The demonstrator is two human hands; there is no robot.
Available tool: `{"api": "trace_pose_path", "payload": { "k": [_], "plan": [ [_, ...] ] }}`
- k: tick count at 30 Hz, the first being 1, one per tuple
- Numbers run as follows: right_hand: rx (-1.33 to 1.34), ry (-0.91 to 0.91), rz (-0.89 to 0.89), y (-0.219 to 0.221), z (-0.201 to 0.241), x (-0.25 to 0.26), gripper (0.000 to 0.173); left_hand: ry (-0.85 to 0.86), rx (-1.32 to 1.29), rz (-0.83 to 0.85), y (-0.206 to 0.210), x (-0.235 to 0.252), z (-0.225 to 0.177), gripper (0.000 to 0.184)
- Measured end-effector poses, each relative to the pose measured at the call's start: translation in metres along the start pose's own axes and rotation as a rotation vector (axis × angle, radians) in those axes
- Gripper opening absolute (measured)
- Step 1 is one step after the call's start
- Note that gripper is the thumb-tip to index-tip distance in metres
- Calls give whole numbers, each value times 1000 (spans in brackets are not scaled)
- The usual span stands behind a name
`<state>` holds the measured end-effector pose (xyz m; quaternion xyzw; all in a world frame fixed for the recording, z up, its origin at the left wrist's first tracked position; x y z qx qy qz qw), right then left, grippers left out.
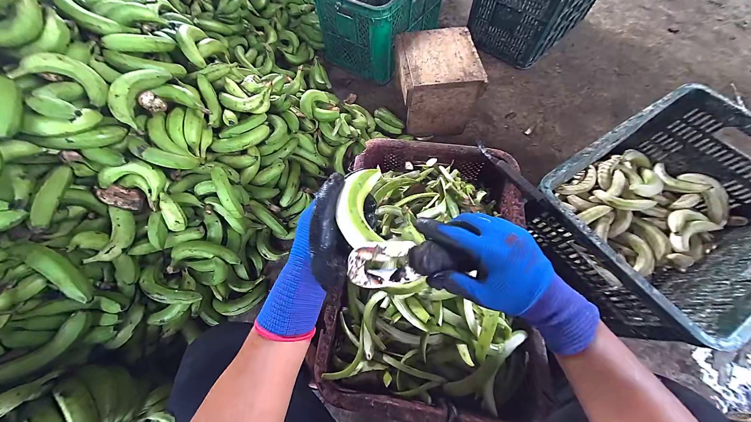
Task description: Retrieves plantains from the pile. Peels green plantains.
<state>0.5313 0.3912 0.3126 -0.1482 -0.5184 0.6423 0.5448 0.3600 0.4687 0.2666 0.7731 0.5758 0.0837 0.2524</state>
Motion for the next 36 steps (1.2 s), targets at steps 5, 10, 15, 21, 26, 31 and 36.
{"api": "trace_pose_path", "payload": {
  "k": [5, 10, 15, 21, 26, 31, 36],
  "plan": [
    [-11, 231, 40, -2, -17, 10, 56, 144, 338, 102, 25, -19, -10, 37],
    [208, 563, 43, -17, -86, 6, 49, 237, 431, 194, 26, -16, -25, 46],
    [339, 430, -147, -19, -34, 9, 72, 204, 445, 53, 24, -7, -10, 47],
    [104, 435, -106, -16, -33, 7, 69, 99, 451, 224, 67, -4, 17, 42],
    [-93, 836, -435, -135, -104, -64, 62, 212, 1307, 487, 112, -6, 69, 56],
    [8, 924, -547, -146, -118, -89, 61, 31, 1861, 564, 106, 15, 148, 57],
    [338, 900, -195, -70, -110, -61, 44, 75, 1515, 347, 96, 29, 91, 60]
  ]
}}
Point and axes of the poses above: each hand's wrist, its own x-axis towards the middle knuckle, its own y-axis out of the palm, z = x × y, the point moved 10 cm from there along x, towards the middle knuckle, and after that the axes turned 1 degree about z, right-handed, at the moved point
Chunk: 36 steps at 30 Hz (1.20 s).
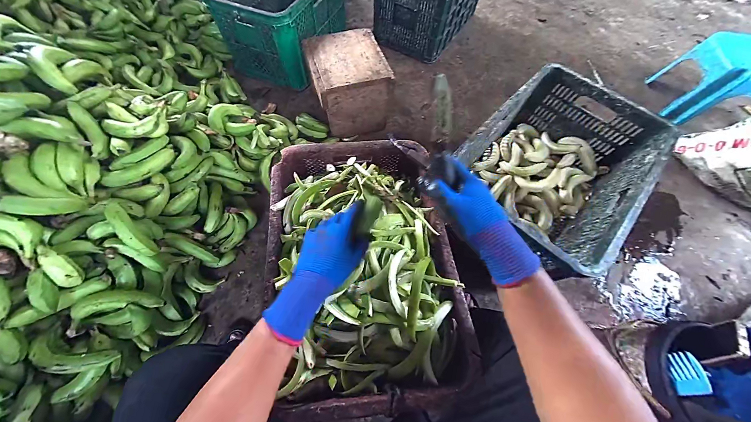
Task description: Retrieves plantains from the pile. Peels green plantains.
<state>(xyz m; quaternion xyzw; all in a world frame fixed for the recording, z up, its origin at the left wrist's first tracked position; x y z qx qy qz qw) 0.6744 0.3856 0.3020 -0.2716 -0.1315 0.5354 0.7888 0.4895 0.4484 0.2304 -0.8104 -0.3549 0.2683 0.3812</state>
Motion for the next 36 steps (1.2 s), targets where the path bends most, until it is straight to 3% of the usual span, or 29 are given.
{"api": "trace_pose_path", "payload": {
  "k": [2, 4, 6, 7, 9, 12, 14, 18, 20, 22, 24, 26, 29, 31, 33, 36],
  "plan": [
    [175, 90, 180, 38, -11, -2, 39, 18, -417, -159, -46, -19, 7, 59],
    [533, 159, 393, 83, -17, -11, 39, 75, -911, -264, -76, -39, 15, 52],
    [919, 123, 617, 117, -3, -19, 40, 197, -1277, -246, -87, -45, 17, 45],
    [1000, 71, 627, 120, 11, -22, 37, 188, -1338, -256, -87, -47, 22, 46],
    [931, -17, 546, 111, 30, -24, 40, 72, -1287, -332, -83, -49, 32, 47],
    [320, -184, 399, 97, 40, -18, 56, 63, -1093, -432, -93, -55, 41, 52],
    [61, -210, 308, 95, 44, -15, 62, 55, -851, -495, -106, -61, 48, 59],
    [112, -425, 98, 78, 71, -36, 44, 16, -542, -538, -119, -69, 61, 60],
    [-90, -388, 220, 88, 63, -34, 40, 86, -598, -511, -124, -75, 56, 57],
    [-421, -103, 533, 121, 20, -21, 43, 173, -860, -409, -122, -74, 55, 52],
    [-450, -6, 604, 127, 3, -19, 44, 187, -1049, -324, -119, -68, 59, 47],
    [-316, -162, 496, 116, 17, -21, 40, 166, -1107, -302, -113, -66, 69, 48],
    [-233, -591, 319, 102, 51, -39, 53, 54, -1063, -321, -106, -65, 90, 44],
    [-275, -842, 222, 98, 68, -55, 51, 14, -1056, -313, -104, -68, 86, 42],
    [-342, -930, 180, 100, 75, -61, 46, 22, -1014, -275, -104, -69, 72, 45],
    [-401, -895, 121, 101, 82, -57, 48, 151, -991, -219, -103, -73, 46, 44]
  ]
}}
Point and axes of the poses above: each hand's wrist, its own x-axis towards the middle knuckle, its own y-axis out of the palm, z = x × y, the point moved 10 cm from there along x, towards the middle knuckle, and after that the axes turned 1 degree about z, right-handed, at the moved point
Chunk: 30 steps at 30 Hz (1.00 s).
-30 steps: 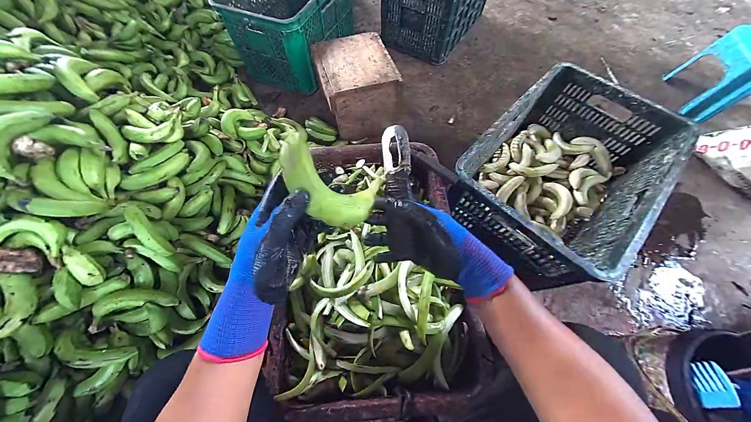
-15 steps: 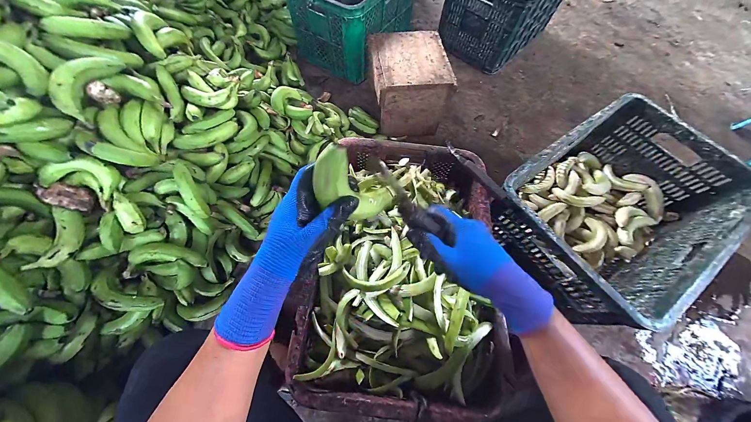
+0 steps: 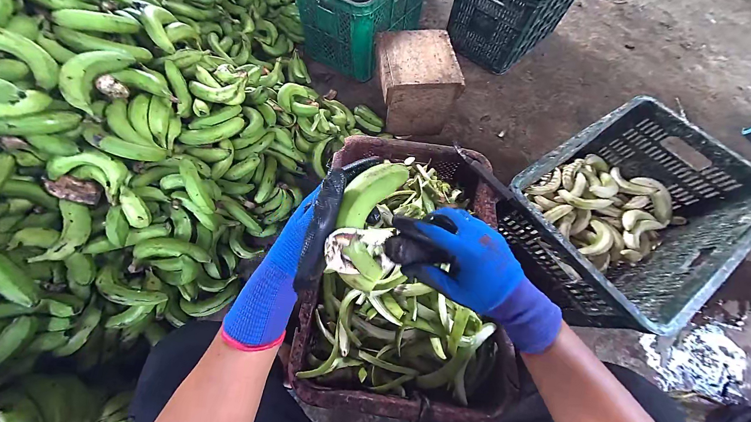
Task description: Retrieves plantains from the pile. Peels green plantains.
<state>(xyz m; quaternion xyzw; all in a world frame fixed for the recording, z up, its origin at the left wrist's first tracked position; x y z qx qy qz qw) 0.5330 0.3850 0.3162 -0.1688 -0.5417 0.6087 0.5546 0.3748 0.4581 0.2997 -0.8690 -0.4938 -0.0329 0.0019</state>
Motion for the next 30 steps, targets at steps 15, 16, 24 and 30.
{"api": "trace_pose_path", "payload": {
  "k": [15, 16, 24, 30],
  "plan": [
    [407, 254, 80, 3, -16, -8, 52, 150, 37, -240, -29, 1, -20, 39],
    [399, 215, 95, 5, -7, -8, 53, 215, 61, -273, -30, -1, -25, 40],
    [-212, 170, -333, -73, -19, 11, 46, 15, 167, -152, 10, -10, -18, 42],
    [122, 338, -121, -48, -38, -1, 53, 200, 193, -344, -24, 1, -14, 44]
  ]
}}
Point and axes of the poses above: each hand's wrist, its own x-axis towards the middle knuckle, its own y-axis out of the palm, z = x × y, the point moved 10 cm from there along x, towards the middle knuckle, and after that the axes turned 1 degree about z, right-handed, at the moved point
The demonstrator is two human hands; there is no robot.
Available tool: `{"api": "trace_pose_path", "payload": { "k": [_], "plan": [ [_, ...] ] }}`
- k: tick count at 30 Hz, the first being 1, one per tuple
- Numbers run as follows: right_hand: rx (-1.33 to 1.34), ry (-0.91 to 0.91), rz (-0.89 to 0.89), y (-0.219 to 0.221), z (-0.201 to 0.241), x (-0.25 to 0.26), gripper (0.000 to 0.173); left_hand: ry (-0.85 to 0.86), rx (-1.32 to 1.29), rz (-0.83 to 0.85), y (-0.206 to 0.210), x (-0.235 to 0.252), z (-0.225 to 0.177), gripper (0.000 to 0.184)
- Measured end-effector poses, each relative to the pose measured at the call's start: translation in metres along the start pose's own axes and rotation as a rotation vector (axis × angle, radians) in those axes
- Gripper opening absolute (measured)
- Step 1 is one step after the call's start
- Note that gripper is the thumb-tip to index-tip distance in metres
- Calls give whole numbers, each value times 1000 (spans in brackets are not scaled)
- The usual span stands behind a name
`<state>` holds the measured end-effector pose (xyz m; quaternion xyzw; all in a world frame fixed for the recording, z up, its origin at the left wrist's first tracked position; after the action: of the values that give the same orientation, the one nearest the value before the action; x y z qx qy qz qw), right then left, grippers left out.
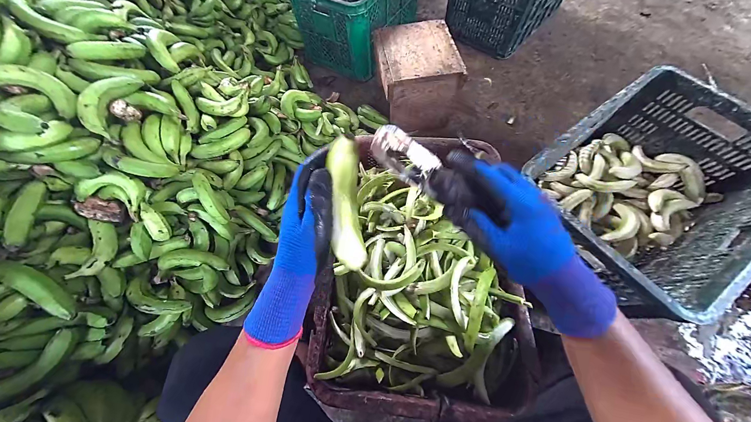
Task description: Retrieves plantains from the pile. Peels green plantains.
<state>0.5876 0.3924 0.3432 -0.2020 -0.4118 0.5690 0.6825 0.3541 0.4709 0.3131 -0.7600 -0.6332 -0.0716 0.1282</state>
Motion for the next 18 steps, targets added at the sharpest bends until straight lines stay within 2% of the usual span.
{"api": "trace_pose_path", "payload": {
  "k": [2, 4, 5, 7, 9, 10, 12, 14, 16, 18],
  "plan": [
    [172, -51, 203, 36, 11, -11, 50, 63, -195, -105, -11, 2, -1, 46],
    [227, -77, 359, 60, 22, -16, 51, 104, -372, -109, -8, -1, -4, 49],
    [188, -100, 351, 62, 24, -11, 50, 66, -423, -66, -1, -6, -3, 49],
    [5, -194, 133, 37, 21, 6, 49, -103, -458, 108, 22, -17, 0, 42],
    [-202, -223, -100, -3, 14, 21, 49, -253, -359, 282, 37, -21, 5, 38],
    [-244, -178, -147, -16, 9, 25, 51, -280, -285, 339, 39, -22, 8, 39],
    [-226, -52, -137, -21, -1, 26, 54, -311, -233, 343, 36, -20, 17, 39],
    [-170, 21, -72, -5, -4, 19, 57, -325, -284, 291, 31, -17, 23, 40],
    [-89, 14, 11, 17, 3, 7, 57, -279, -332, 216, 24, -12, 24, 42],
    [-31, -56, 72, 37, 16, -3, 57, -155, -407, 71, 13, -6, 19, 43]
  ]
}}
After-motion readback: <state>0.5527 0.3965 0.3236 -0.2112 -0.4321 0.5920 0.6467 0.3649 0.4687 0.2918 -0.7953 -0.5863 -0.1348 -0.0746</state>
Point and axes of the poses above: each hand's wrist, its own x-axis towards the middle knuckle, its own y-axis out of the palm, z = x × y, the point moved 10 cm from there along x, towards the middle knuckle, and after that the axes turned 1 degree about z, right-handed, at the moved point
